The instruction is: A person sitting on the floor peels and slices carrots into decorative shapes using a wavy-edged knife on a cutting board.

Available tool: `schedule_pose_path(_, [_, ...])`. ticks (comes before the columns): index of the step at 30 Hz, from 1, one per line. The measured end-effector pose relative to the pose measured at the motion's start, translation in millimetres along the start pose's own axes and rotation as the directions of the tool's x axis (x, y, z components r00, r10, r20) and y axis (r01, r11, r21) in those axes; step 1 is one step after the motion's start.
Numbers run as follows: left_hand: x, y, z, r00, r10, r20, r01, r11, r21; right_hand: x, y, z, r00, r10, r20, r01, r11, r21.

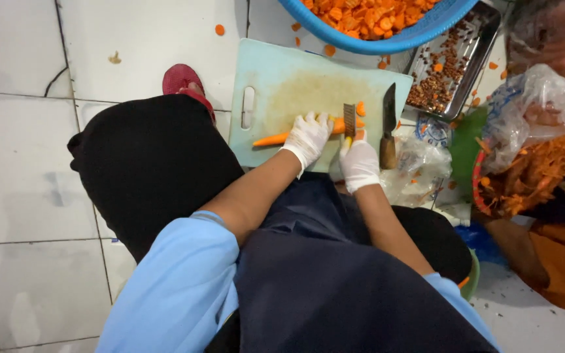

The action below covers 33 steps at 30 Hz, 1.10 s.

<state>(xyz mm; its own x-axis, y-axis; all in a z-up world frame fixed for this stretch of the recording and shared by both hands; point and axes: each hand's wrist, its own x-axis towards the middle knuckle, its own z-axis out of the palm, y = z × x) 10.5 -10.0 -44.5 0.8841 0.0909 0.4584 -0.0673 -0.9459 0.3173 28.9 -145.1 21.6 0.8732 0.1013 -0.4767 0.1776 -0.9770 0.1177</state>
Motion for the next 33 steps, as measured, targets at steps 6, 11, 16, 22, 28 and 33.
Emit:
schedule_pose_path(6, [-0.5,7.3,-9.7,0.999,-0.035,-0.010,0.035,0.998,0.046,5.9,-3.7,22.1,0.999,0.032,-0.020,-0.032,0.999,0.031])
schedule_pose_path(11, [-0.3,-0.8,0.8,1.000,0.001,-0.027,0.000,1.000,0.025,-2.2,-2.3,-5.7,0.995,0.016,-0.094,-0.007,0.996,0.092])
schedule_pose_path(16, [-1.2,2.8,-0.4,0.999,-0.037,-0.035,0.039,0.999,0.035,-12.1,3.5,4.9,0.994,-0.017,-0.111,0.025,0.997,0.067])
schedule_pose_path(22, [-0.3,5.6,-8.8,0.997,-0.058,-0.047,0.059,0.998,0.020,-7.0,-18.1,-4.0,0.995,0.075,0.068,-0.079,0.995,0.055])
schedule_pose_path(28, [-2.6,2.1,2.7,1.000,0.006,-0.013,-0.006,1.000,0.010,10.9,10.7,34.1,0.996,0.025,-0.080,-0.015,0.992,0.126])
schedule_pose_path(33, [-8.0,3.6,13.5,0.998,-0.008,-0.069,0.009,1.000,0.016,-15.1,9.8,21.8,0.984,-0.013,-0.180,0.040,0.988,0.149])
